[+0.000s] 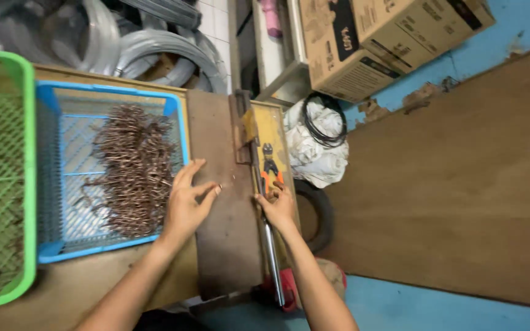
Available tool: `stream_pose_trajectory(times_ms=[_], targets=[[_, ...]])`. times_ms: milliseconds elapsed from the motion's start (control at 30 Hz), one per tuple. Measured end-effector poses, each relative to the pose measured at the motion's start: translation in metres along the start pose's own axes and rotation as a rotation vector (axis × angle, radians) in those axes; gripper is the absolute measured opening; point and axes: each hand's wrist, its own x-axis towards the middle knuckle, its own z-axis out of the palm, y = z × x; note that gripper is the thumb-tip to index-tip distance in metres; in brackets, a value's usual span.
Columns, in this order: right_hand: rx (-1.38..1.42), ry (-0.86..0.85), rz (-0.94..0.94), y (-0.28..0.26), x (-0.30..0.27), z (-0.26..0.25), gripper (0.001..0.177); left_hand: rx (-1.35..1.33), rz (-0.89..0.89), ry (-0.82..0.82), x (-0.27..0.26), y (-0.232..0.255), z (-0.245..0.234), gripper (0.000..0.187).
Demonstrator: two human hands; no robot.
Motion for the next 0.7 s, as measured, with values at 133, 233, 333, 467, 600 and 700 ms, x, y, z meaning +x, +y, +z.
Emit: stream_pose_trajectory(times_ms=[133, 233, 333, 467, 600, 700], targets=[[-0.03, 0.04, 0.062, 0.057, 0.011, 0.039, 0.042, -0.021, 0.002, -0.025, -0.028, 0.026, -0.046, 0.012], [-0.007, 0.114, 0.091, 0.018, -0.017, 0.028, 0.036, 0.033, -0.044, -0.087, -0.05, 0.023, -0.072, 0.012], [0.057, 0.278, -0.223, -0.083, -0.06, 0.012, 0.034, 0.157, -0.102, -0.121, -0.054, 0.019, -0.093, 0.011], [0.574, -0.135, -0.081, -0.144, -0.079, 0.049, 0.043, 0.336, -0.229, -0.222, -0.024, 0.016, -0.109, 0.017], [0.566, -0.144, -0.168, -0.175, -0.033, 0.101, 0.02, 0.491, -0.184, -0.189, 0.021, -0.011, -0.115, 0.015], [0.611, -0.141, -0.185, -0.187, 0.027, 0.131, 0.021, 0.498, -0.227, -0.165, 0.06, -0.053, -0.104, 0.009]])
